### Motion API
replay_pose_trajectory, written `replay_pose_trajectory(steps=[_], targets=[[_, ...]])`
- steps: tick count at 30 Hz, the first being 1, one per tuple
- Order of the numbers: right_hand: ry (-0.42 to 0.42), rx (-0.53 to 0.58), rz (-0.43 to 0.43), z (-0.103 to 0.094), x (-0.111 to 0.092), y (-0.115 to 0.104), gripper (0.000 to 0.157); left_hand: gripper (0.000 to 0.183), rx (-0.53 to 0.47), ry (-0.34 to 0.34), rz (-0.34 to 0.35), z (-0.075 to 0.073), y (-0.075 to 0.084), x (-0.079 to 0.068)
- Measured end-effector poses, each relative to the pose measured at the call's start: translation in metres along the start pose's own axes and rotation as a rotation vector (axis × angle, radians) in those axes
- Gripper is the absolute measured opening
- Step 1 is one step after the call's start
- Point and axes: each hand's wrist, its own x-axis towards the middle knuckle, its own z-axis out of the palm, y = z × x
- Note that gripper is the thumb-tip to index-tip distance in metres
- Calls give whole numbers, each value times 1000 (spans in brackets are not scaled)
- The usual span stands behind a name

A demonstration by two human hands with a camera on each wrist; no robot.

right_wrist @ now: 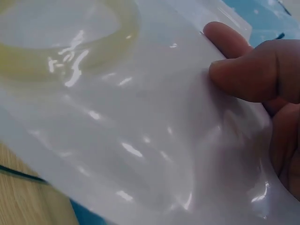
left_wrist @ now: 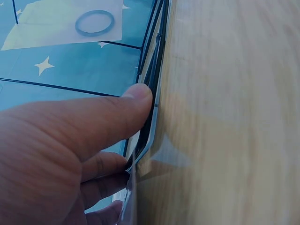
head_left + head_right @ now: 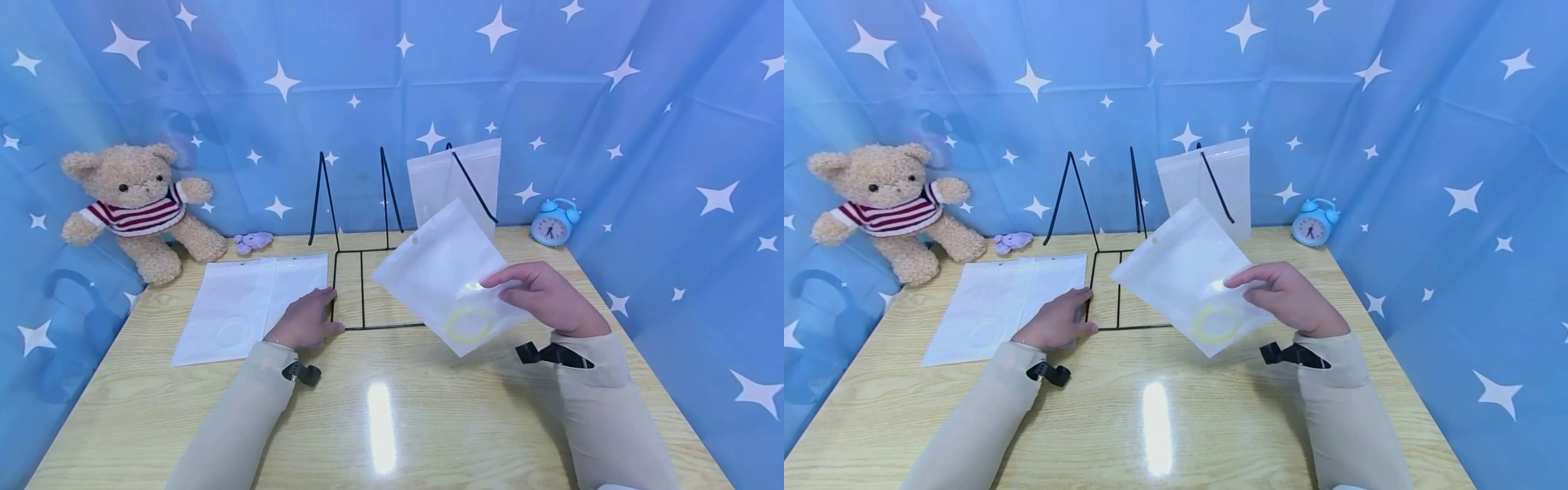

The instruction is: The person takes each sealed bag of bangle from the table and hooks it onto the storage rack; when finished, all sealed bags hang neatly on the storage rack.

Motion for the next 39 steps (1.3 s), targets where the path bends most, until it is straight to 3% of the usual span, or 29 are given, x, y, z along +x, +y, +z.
replay_pose_trajectory(steps=[12, 22, 31, 39], targets=[[12, 22, -106, 13, -3, -21, 31, 84, 13, -6, 11, 0, -1, 1], [-46, 30, -106, 17, 1, -23, 38, 84, -2, -4, -2, 1, -1, 1], [-41, -5, -115, 17, 1, -23, 41, 84, -4, -1, -2, 1, -1, 1], [-111, 1, -105, 17, 3, -16, 47, 85, -3, 1, 7, 1, -1, 0]])
